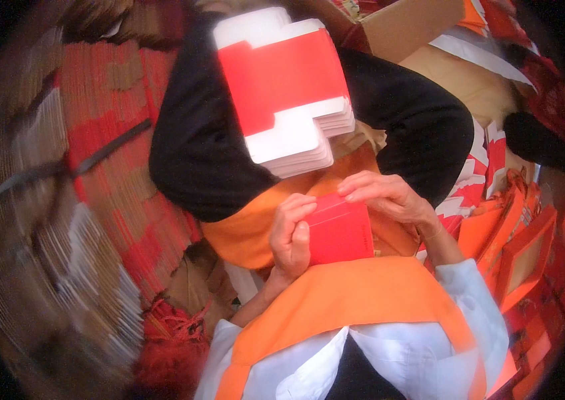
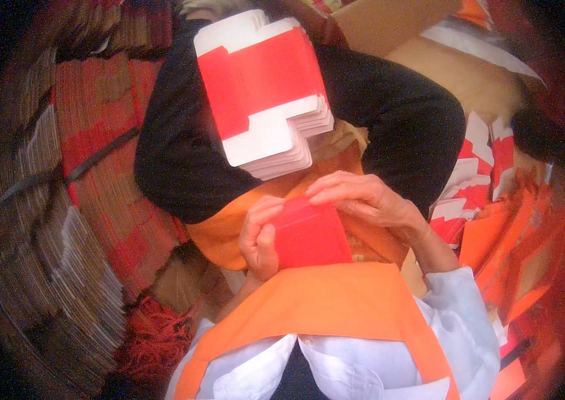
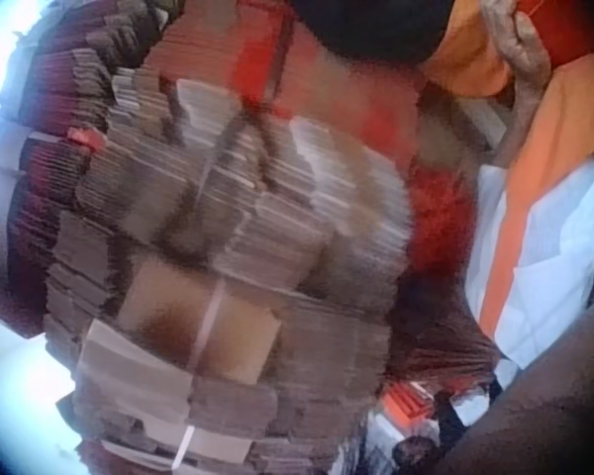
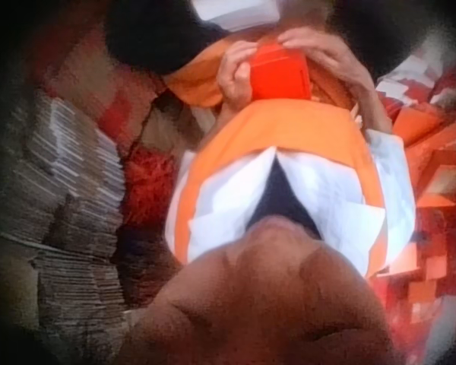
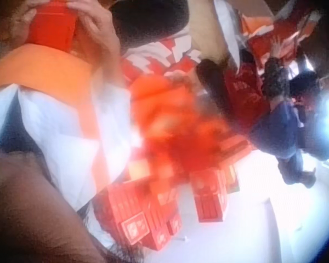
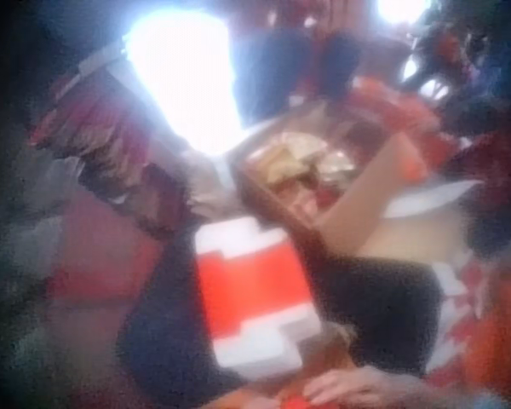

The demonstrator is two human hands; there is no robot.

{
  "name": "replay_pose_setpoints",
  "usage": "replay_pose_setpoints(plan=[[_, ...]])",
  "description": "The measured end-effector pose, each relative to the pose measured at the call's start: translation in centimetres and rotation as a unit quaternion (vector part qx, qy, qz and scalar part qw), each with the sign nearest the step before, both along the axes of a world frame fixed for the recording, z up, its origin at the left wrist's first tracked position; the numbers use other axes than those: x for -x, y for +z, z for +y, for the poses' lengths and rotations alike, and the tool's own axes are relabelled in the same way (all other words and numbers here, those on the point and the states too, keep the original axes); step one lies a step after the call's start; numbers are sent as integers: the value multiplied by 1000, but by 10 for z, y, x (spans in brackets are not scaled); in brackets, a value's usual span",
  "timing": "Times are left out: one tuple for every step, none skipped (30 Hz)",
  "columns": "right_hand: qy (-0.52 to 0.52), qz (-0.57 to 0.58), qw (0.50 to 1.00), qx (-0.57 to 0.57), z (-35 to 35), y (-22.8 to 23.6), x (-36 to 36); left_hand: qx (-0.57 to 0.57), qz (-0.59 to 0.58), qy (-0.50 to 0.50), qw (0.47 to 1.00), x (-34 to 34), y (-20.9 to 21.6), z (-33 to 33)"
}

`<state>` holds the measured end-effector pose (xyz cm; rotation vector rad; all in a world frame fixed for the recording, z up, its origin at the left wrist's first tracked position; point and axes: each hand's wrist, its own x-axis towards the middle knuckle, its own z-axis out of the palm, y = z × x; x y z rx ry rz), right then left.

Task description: The person sits on the floor and repeatedly picks up small packets from a cardboard box, places them inside red envelopes, and folds the envelopes closed. The person stacks the finished envelopes on their lap while other people work in the background.

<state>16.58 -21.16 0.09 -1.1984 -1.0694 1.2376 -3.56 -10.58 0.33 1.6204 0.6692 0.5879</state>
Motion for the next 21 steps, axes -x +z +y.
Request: replay_pose_setpoints(plan=[[2,-17,1000,-2,1,1,-2,-1,2,-1,1000,0,0,0],[5,-26,1000,-4,1,0,-2,-3,4,-2,1000,0,1,1],[8,-35,999,-6,1,-1,-3,-4,7,-2,1000,0,1,1],[11,-44,999,-7,1,-1,-3,-5,10,-2,1000,0,1,1],[12,-45,999,-6,1,-1,-4,-7,12,-2,1000,0,1,1],[12,-46,999,-5,1,0,-4,-9,12,-4,1000,0,1,1],[13,-48,999,-4,1,2,-5,-12,13,-6,1000,-1,2,1],[19,-36,999,-3,1,4,-5,-15,13,-8,1000,-1,3,1],[26,-23,999,-3,1,6,-6,-14,13,-8,1000,-1,3,1],[33,-10,999,-2,2,8,-6,-14,14,-9,1000,-1,3,1],[24,-10,1000,10,2,8,-4,-13,14,-9,1000,0,3,1],[14,-10,1000,22,1,7,-2,-11,14,-14,1000,-1,3,2],[3,-10,999,34,0,7,1,-8,14,-18,1000,-1,4,2],[-8,-9,999,43,0,7,4,-6,14,-22,1000,-1,5,3],[-18,-8,998,52,0,8,7,-3,22,-21,1000,-1,6,3],[-28,-6,998,60,0,9,9,0,29,-20,999,-1,7,3],[-37,-5,997,68,0,9,11,3,37,-20,999,-1,7,3],[-47,-4,996,76,0,11,13,4,36,-20,999,-1,7,3],[-56,-3,995,84,0,12,14,6,35,-21,999,-1,8,3],[-63,1,993,97,0,13,15,7,34,-22,999,-1,8,3],[-70,5,991,111,1,15,16,5,31,-24,999,-1,8,3]])
